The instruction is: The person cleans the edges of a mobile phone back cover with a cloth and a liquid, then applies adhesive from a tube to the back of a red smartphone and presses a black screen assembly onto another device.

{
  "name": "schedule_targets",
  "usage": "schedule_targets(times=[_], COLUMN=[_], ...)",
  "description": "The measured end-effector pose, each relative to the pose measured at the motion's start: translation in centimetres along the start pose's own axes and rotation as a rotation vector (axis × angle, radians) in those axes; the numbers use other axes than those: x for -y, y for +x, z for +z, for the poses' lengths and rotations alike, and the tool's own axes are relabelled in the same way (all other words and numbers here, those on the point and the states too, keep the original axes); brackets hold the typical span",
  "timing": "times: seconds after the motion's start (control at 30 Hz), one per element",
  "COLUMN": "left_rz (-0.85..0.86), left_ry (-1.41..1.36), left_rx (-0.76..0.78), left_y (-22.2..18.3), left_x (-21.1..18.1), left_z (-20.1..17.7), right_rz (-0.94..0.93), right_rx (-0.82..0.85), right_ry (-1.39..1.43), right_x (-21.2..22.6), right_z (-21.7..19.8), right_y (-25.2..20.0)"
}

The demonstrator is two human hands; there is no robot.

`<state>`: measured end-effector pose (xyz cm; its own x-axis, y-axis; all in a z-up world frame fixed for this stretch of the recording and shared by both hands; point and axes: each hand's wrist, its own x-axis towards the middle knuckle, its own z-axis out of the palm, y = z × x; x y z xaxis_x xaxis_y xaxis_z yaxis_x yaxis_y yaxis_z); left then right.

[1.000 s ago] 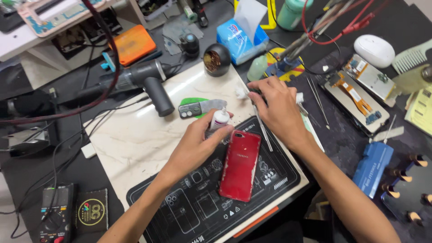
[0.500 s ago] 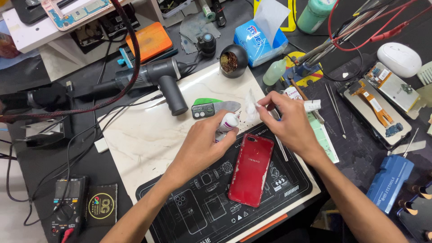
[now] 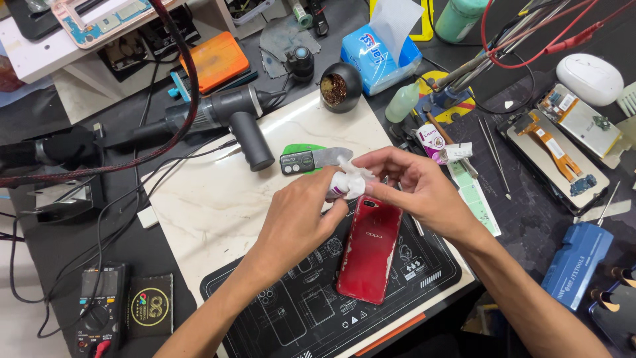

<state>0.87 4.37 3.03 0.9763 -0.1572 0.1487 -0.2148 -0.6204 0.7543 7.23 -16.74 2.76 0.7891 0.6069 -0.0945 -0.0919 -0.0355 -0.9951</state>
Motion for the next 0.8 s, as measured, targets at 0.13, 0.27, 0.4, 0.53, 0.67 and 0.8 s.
schedule_targets(times=[0.13, 0.27, 0.4, 0.53, 0.67, 0.8], left_rz=[-0.023, 0.052, 0.039, -0.010, -0.242, -0.212], left_ry=[0.141, 0.137, 0.085, -0.199, -0.643, -1.046], left_rx=[0.092, 0.094, 0.200, 0.447, 0.823, 1.054], left_y=[0.0, -0.2, 0.0, 0.5, 1.3, 1.4], left_x=[0.1, -0.1, 0.0, 1.4, 3.8, 5.3], left_z=[0.3, -0.1, -1.4, -1.9, -2.0, -1.3], right_rz=[-0.021, -0.158, -0.241, -0.355, -0.407, -0.445], right_rx=[-0.066, -0.079, -0.094, -0.126, -0.120, -0.074], right_ry=[-0.103, -0.313, -0.463, -0.626, -0.711, -0.685], right_x=[0.0, 0.3, 1.4, 2.1, 2.5, 2.8], right_z=[0.4, 0.2, 0.4, 1.0, 1.7, 1.9], right_y=[-0.2, -0.5, -1.0, -1.2, -1.9, -2.4])
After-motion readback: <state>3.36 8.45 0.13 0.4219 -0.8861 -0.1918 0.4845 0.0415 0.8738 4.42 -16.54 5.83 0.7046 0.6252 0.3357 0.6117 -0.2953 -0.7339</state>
